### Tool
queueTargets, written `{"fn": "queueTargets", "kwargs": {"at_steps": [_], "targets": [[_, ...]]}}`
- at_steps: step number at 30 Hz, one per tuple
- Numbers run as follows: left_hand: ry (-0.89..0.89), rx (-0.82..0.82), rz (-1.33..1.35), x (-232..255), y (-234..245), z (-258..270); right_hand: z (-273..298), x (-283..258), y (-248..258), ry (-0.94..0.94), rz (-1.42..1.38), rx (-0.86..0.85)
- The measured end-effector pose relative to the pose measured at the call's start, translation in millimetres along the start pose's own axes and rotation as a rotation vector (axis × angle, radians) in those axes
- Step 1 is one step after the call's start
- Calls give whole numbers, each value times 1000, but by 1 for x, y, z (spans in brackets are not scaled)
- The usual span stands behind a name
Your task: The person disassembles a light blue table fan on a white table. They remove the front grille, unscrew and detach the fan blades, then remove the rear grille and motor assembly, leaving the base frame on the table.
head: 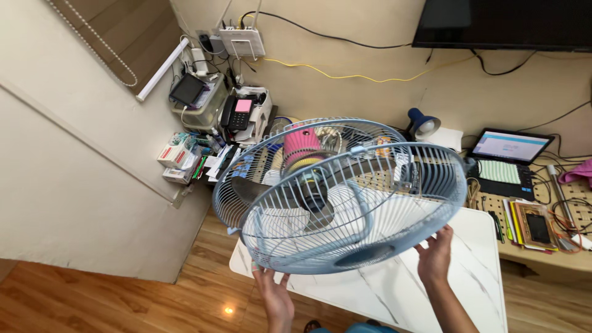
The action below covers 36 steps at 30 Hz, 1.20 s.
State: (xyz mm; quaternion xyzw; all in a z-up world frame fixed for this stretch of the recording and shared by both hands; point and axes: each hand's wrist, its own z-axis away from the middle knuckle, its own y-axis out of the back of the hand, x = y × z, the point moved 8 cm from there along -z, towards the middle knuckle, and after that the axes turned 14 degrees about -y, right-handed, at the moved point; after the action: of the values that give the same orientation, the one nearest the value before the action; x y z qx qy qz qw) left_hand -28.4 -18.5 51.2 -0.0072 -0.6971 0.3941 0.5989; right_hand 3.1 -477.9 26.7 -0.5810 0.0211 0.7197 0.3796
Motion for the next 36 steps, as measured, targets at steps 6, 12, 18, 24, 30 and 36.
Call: {"fn": "queueTargets", "kwargs": {"at_steps": [6,12,18,24,30,36], "targets": [[84,-159,37,-25,-24,29,5,-18,63,125,-117,25],[242,-405,62,-48,-72,54,6,-36,132,221,-199,157],[541,-500,242,-63,-131,80,-3,-45,196,204,-313,270],[900,-322,144,-101,-163,108,-7,-82,220,259,-396,223],[962,-645,296,-152,-190,101,-13,-113,210,160,-261,18],[776,-641,276,-192,-187,98,-18,-95,242,-191,-337,-135]]}}
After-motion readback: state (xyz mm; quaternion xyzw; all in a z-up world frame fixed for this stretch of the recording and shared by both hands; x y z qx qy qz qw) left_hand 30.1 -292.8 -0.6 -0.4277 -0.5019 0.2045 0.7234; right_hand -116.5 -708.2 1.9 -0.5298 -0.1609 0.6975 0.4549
